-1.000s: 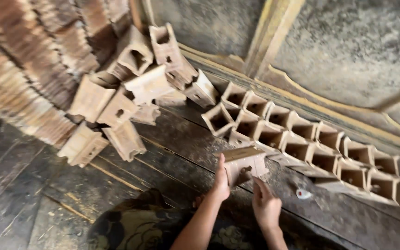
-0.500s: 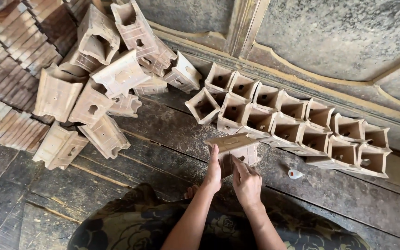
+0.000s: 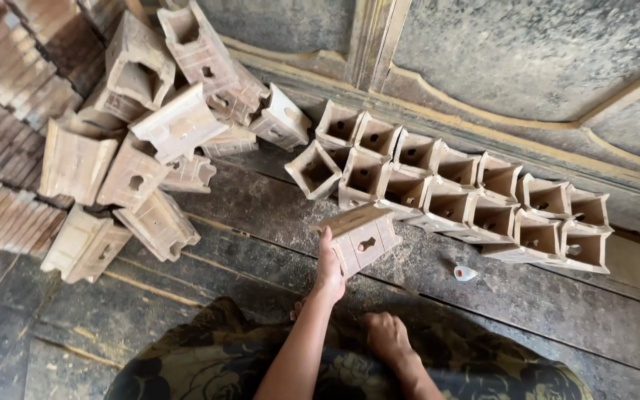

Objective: Hand sanding the exterior surfaces of small decorative wooden boxes to smooth the finish.

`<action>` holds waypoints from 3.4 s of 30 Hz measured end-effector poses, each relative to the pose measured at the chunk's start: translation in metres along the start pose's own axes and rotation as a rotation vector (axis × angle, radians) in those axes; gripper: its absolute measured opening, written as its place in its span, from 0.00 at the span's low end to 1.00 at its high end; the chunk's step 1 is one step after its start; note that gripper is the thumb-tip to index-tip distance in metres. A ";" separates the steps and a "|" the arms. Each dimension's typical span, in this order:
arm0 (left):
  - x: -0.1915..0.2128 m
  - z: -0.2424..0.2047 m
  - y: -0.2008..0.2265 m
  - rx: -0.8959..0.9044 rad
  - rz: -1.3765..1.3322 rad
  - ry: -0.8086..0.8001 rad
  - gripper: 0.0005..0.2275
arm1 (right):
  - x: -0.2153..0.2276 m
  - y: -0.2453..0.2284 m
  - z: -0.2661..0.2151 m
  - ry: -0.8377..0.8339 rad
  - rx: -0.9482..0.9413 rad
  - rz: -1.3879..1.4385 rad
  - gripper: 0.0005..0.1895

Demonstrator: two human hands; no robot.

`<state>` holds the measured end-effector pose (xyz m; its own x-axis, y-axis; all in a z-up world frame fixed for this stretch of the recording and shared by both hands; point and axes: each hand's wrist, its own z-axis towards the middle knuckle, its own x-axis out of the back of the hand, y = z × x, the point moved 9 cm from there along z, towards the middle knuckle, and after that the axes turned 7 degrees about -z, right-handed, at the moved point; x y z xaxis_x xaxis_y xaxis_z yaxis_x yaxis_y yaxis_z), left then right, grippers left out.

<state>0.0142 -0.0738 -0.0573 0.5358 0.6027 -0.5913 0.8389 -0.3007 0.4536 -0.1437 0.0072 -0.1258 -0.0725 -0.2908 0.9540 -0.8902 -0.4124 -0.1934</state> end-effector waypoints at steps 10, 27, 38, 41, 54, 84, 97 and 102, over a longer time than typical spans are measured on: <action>0.008 0.009 -0.014 -0.034 -0.004 -0.143 0.33 | 0.196 -0.053 0.017 0.664 0.000 0.181 0.19; -0.014 0.004 0.005 -0.372 0.248 -0.319 0.30 | 0.200 -0.086 0.030 0.519 0.085 0.067 0.22; 0.021 0.002 0.002 -0.144 0.210 0.061 0.35 | 0.014 -0.024 0.005 0.127 0.128 -0.137 0.07; 0.021 0.013 0.008 -0.195 0.089 -0.004 0.23 | 0.016 0.014 0.018 0.116 -0.042 -0.247 0.03; 0.104 0.120 -0.052 -0.377 0.297 0.045 0.18 | 0.173 0.032 0.025 0.697 -0.261 0.127 0.11; -0.056 -0.067 0.007 -0.365 0.767 -0.409 0.42 | 0.151 0.081 0.031 0.761 -0.631 1.590 0.12; -0.010 -0.015 0.011 -0.277 0.397 -0.129 0.23 | 0.204 0.042 0.001 0.927 -0.375 0.623 0.02; 0.033 0.026 -0.012 -0.283 0.429 -0.170 0.22 | 0.196 0.027 0.017 0.843 -0.197 0.532 0.10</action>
<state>0.0243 -0.0694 -0.0996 0.8524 0.3346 -0.4019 0.4952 -0.2692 0.8260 -0.1741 -0.0753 0.0518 -0.7067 0.3394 0.6207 -0.7028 -0.2356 -0.6713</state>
